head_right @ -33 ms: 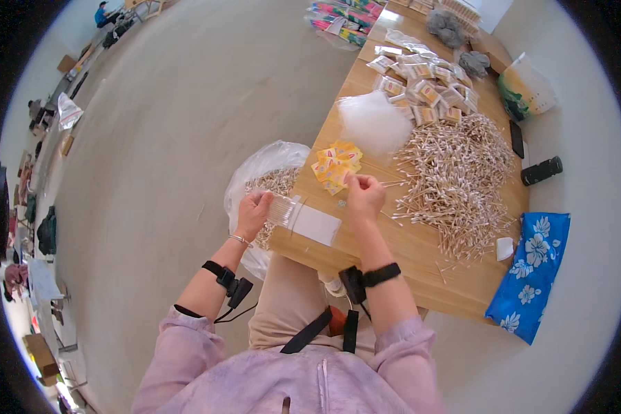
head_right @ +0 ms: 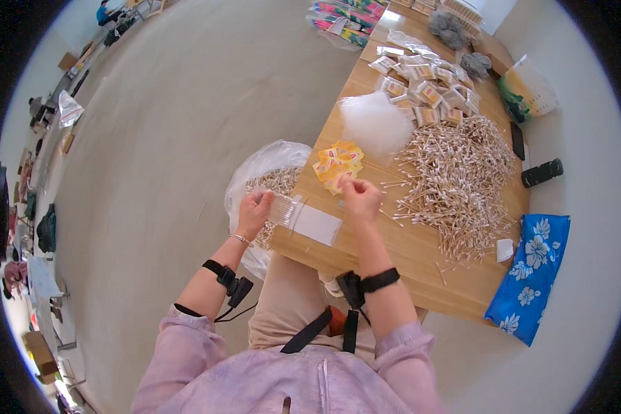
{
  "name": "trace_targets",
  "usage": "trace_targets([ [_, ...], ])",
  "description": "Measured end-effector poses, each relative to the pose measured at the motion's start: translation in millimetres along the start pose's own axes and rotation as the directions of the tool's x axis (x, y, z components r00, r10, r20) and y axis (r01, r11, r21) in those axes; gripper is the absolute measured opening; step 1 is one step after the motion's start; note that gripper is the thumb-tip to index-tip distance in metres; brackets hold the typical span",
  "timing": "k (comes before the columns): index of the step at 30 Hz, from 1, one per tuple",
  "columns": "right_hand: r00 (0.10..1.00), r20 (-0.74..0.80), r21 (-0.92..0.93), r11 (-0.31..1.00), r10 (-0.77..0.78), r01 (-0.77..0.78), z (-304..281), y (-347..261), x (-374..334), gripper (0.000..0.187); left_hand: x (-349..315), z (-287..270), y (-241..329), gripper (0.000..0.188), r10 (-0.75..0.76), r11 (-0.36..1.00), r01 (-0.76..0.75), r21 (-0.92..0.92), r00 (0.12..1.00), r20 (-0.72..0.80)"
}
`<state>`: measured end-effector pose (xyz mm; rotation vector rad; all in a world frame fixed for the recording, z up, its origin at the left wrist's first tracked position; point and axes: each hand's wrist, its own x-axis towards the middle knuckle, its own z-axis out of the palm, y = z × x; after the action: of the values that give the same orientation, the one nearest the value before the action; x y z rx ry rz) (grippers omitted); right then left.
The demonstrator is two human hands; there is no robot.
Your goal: Manually organizing and packing small items into plastic bags at a production facility.
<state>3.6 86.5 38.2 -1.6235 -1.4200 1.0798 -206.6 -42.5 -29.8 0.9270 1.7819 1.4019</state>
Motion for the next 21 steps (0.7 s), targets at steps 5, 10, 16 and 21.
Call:
trace_targets([
  [5,0.859,0.413,0.228,0.879,0.303,-0.419,15,-18,-58,0.015,-1,2,-3,0.026,-0.014,0.995,0.014,-0.094,1.0,0.002],
  [10,0.829,0.41,0.169,0.862,0.38,-0.479,25,-15,-73,0.016,-4,4,9,0.026,-0.007,1.0,0.007,0.005,1.0,-0.022],
  [16,0.816,0.415,0.135,0.86,0.402,-0.493,34,-15,-76,0.016,-4,2,6,0.026,-0.01,0.999,0.01,-0.053,1.0,-0.006],
  [21,0.864,0.351,0.161,0.886,0.36,-0.434,44,-12,-80,0.017,-5,3,10,0.026,0.015,0.999,-0.015,-0.029,1.0,-0.009],
])
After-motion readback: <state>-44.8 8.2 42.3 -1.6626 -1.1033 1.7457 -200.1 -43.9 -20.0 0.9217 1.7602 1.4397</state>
